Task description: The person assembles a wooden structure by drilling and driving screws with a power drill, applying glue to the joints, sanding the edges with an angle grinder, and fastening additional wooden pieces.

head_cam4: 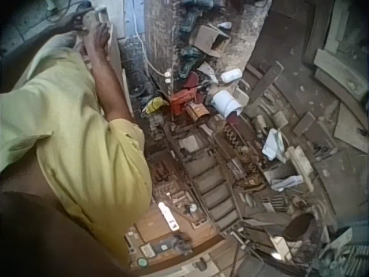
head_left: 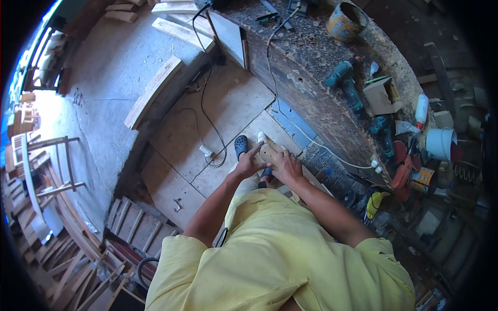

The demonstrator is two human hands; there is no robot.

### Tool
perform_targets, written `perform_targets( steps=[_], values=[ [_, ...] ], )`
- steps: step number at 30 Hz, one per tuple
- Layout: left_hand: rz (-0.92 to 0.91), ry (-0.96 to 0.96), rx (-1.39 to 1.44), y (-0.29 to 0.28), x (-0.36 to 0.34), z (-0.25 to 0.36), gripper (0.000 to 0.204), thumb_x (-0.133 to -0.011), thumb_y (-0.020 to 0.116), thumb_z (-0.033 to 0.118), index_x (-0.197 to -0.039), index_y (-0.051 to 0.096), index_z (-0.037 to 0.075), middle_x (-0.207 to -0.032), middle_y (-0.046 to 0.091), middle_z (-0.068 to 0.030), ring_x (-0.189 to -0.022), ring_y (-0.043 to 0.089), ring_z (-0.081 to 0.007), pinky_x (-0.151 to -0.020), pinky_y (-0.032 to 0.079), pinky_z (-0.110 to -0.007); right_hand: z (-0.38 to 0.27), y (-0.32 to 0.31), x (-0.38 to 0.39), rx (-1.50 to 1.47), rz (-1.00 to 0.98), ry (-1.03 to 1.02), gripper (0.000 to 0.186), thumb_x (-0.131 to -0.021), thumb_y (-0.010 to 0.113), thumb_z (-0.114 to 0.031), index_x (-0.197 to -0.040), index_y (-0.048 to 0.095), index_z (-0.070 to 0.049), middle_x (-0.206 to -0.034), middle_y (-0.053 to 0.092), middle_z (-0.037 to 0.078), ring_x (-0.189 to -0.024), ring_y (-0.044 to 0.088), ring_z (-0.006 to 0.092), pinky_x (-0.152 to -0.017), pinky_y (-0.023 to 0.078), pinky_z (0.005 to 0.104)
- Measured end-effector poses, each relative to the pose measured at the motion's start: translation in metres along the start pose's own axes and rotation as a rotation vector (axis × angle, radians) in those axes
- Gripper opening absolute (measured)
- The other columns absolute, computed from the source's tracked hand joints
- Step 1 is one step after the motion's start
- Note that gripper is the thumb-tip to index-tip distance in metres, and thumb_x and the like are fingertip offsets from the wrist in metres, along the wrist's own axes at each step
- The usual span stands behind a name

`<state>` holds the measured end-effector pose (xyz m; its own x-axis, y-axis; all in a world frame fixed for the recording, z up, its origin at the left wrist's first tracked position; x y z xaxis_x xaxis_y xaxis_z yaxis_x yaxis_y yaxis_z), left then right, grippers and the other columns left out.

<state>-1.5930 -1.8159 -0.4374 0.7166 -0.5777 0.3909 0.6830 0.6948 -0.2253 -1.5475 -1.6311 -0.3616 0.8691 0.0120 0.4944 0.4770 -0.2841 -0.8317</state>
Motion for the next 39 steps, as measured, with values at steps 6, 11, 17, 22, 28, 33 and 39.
perform_targets(
  steps=[6,11,17,22,28,33,39],
  values=[
    [0.026,0.088,-0.016,-0.011,-0.003,0.019,0.096,-0.076,0.083,0.044,-0.151,0.039,0.005,-0.153,0.043,-0.0203,-0.141,0.041,-0.0383,-0.117,0.034,-0.044,-0.007,-0.009,-0.006,0.037,-0.013,0.040,0.063,-0.071,0.082,-0.031,-0.120,0.057,0.001,-0.119,0.058,0.017,-0.117,0.056,0.0340,-0.098,0.048,0.0482],
    [-0.017,0.099,-0.041,-0.016,-0.014,0.004,0.094,-0.077,0.082,0.046,-0.151,0.040,0.006,-0.154,0.043,-0.0148,-0.144,0.034,-0.0427,-0.118,0.034,-0.047,-0.019,-0.019,-0.018,0.047,-0.070,0.101,0.063,-0.072,0.082,-0.031,-0.119,0.057,0.002,-0.119,0.058,0.017,-0.118,0.056,0.0343,-0.097,0.049,0.0470],
    [-0.033,0.065,-0.064,-0.031,-0.020,0.009,0.090,-0.081,0.079,0.044,-0.151,0.039,0.004,-0.154,0.042,-0.0191,-0.142,0.038,-0.0417,-0.117,0.033,-0.046,-0.025,-0.024,-0.037,0.061,-0.122,0.116,0.064,-0.072,0.082,-0.032,-0.120,0.056,0.002,-0.120,0.058,0.017,-0.119,0.055,0.0347,-0.098,0.049,0.0465],
    [-0.003,0.064,0.027,-0.028,-0.017,0.007,0.089,-0.085,0.076,0.044,-0.153,0.035,0.003,-0.152,0.042,-0.0242,-0.141,0.040,-0.0394,-0.116,0.034,-0.045,-0.017,-0.021,-0.042,0.066,-0.139,0.069,0.066,-0.071,0.082,-0.032,-0.121,0.055,0.001,-0.121,0.057,0.017,-0.121,0.054,0.0343,-0.099,0.048,0.0478],
    [0.111,0.060,0.207,0.019,-0.013,0.022,0.091,-0.084,0.079,0.033,-0.155,0.029,0.004,-0.149,0.044,-0.0264,-0.139,0.044,-0.0342,-0.114,0.037,-0.038,0.009,-0.014,-0.015,0.014,0.002,0.069,0.056,-0.072,0.079,-0.029,-0.115,0.058,-0.001,-0.119,0.059,0.018,-0.116,0.056,0.0364,-0.094,0.050,0.0493],
    [0.119,-0.567,0.878,0.058,-0.004,0.006,0.055,-0.090,0.069,0.021,-0.138,0.046,0.005,-0.121,0.061,-0.0127,-0.110,0.062,-0.0237,-0.091,0.054,-0.040,0.010,0.025,-0.020,0.018,0.114,-0.133,0.036,-0.078,0.073,-0.020,-0.105,0.064,0.001,-0.106,0.061,0.018,-0.096,0.063,0.0365,-0.078,0.053,0.0501],
    [-0.031,-0.332,1.098,0.096,-0.011,0.011,0.059,-0.106,0.039,0.040,-0.157,0.025,0.014,-0.155,0.038,-0.0107,-0.137,0.043,-0.0289,-0.114,0.036,-0.042,0.012,0.030,-0.010,0.017,0.268,-0.055,0.030,-0.083,0.054,-0.015,-0.106,0.066,0.001,-0.109,0.061,0.013,-0.106,0.056,0.0280,-0.071,0.050,0.0405]
  ],
)
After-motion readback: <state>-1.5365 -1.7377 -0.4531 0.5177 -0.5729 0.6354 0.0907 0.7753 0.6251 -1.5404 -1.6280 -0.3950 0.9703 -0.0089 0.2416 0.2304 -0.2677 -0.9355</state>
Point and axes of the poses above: each hand's wrist, its own x-axis away from the middle knuckle, its own y-axis out of the palm, z = x × y, the point moved 1 cm from there along -x, towards the middle knuckle
